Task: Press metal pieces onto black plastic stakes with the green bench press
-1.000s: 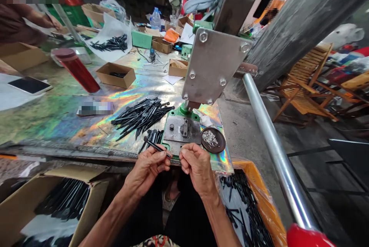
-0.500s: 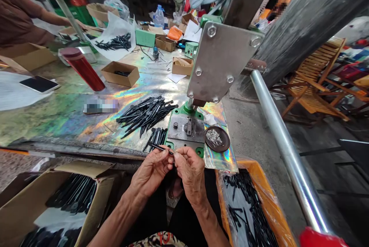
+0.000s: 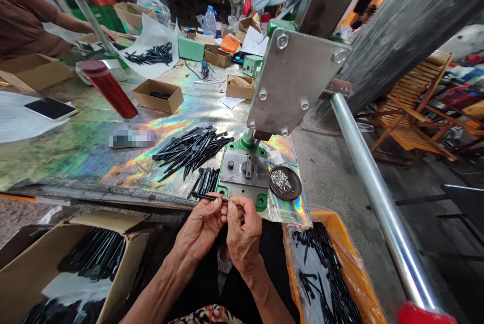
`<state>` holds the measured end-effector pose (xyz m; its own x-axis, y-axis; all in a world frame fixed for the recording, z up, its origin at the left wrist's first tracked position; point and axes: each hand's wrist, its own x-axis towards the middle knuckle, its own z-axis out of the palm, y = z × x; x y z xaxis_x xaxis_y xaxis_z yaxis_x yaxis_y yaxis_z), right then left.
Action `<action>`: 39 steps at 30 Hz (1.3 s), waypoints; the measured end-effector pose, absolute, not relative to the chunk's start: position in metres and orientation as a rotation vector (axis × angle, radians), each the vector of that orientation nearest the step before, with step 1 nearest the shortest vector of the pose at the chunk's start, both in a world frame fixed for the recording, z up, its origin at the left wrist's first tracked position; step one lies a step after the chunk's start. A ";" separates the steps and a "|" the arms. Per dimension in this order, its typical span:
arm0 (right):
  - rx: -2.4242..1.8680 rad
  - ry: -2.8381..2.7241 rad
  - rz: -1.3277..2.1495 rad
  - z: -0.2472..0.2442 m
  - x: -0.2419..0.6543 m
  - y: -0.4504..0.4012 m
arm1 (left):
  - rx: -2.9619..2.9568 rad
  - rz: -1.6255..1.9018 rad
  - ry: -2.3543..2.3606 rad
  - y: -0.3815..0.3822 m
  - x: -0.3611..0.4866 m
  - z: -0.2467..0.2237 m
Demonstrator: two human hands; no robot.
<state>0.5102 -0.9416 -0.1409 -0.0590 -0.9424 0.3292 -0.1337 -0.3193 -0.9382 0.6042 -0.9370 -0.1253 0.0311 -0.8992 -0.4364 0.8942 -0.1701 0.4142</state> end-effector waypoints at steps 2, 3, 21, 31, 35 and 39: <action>-1.563 1.181 -1.460 -0.145 0.511 -0.940 | 0.739 -1.544 -0.049 -0.937 0.604 -0.126; -1.577 1.191 -1.454 -0.146 0.511 -0.940 | 0.756 -1.522 -0.078 -0.937 0.605 -0.126; -0.909 1.054 -1.142 -0.132 0.504 -0.954 | 1.120 -1.235 -0.722 -0.953 0.617 -0.123; -0.760 0.838 -1.150 -0.121 0.507 -0.967 | 1.102 -1.143 -0.749 -0.986 0.609 -0.117; -0.685 0.836 -1.188 -0.123 0.500 -0.974 | 1.144 -1.085 -0.842 -1.002 0.607 -0.120; -0.656 0.858 -1.238 -0.110 0.470 -0.971 | 1.145 -1.070 -0.940 -1.022 0.607 -0.127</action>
